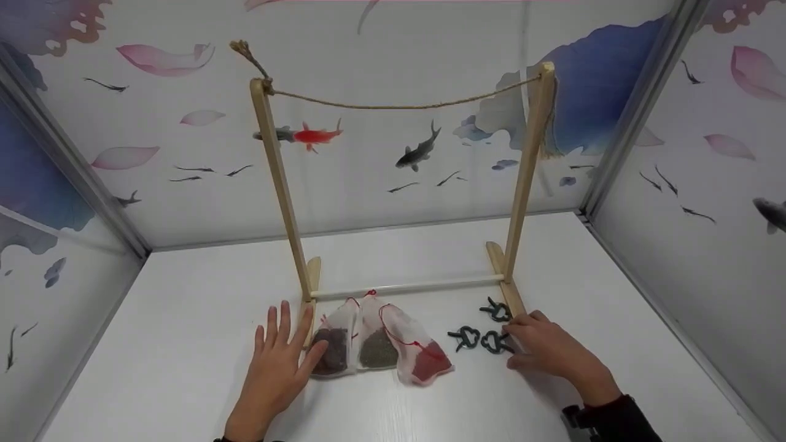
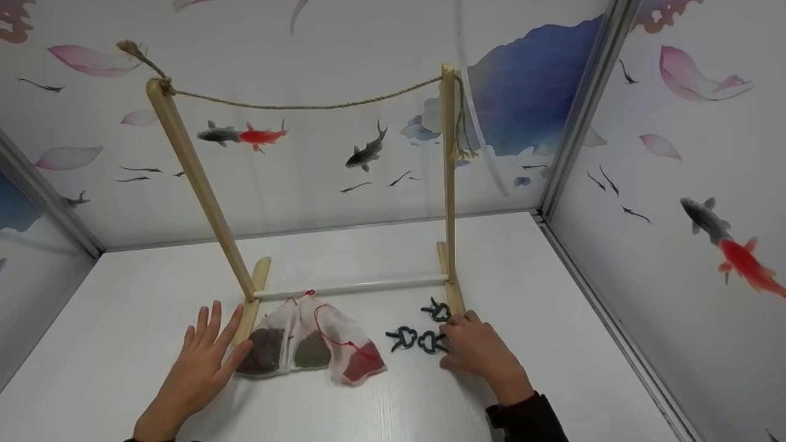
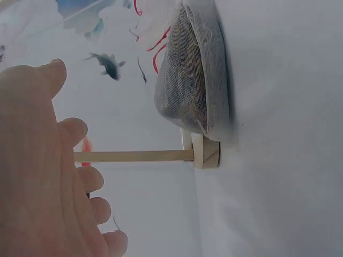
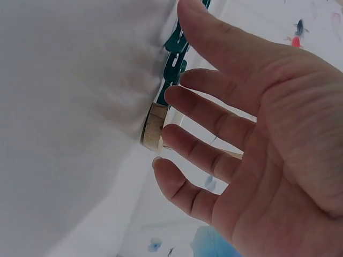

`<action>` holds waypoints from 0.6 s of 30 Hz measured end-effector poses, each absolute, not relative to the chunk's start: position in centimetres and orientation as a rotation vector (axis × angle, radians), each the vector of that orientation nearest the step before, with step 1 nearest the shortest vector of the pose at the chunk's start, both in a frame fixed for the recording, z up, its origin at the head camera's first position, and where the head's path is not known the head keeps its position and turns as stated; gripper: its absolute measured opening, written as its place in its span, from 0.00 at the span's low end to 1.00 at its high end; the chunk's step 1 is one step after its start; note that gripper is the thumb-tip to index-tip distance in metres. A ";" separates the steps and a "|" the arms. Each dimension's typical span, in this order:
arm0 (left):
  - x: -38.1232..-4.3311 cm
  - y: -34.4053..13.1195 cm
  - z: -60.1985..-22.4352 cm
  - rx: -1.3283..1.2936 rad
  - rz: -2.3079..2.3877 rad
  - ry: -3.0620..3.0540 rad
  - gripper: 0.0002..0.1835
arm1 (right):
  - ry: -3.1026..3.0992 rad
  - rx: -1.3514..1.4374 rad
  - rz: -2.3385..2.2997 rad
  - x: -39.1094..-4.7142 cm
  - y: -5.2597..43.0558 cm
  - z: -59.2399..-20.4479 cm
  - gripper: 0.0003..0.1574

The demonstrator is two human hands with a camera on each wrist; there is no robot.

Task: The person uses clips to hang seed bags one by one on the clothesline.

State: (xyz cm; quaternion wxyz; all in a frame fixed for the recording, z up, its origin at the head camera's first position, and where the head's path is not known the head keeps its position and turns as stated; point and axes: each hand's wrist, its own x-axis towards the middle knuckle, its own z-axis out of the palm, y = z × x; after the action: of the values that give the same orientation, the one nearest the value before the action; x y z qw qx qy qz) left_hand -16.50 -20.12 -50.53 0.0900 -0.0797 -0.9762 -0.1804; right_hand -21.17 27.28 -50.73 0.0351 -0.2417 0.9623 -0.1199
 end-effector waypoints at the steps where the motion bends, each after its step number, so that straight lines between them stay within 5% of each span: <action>1: -16.4 -19.9 -50.6 -0.244 -0.529 -2.902 0.40 | 2.966 -0.742 -0.352 -21.1 27.2 -50.8 0.35; 10: -16.0 -18.1 -51.1 -0.331 -0.540 -2.870 0.38 | 2.991 -0.771 -0.268 -20.7 26.3 -50.6 0.24; 18: -15.8 -16.8 -51.5 -0.428 -0.523 -2.851 0.38 | 2.975 -0.600 -0.339 -20.4 25.5 -50.8 0.28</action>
State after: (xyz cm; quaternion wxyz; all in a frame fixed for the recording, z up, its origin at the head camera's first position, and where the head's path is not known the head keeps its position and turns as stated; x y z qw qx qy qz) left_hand -15.76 -16.84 -51.50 0.1057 -0.1453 -0.9676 -0.1775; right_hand -20.43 25.52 -50.83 0.0439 -0.1963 0.9733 -0.1108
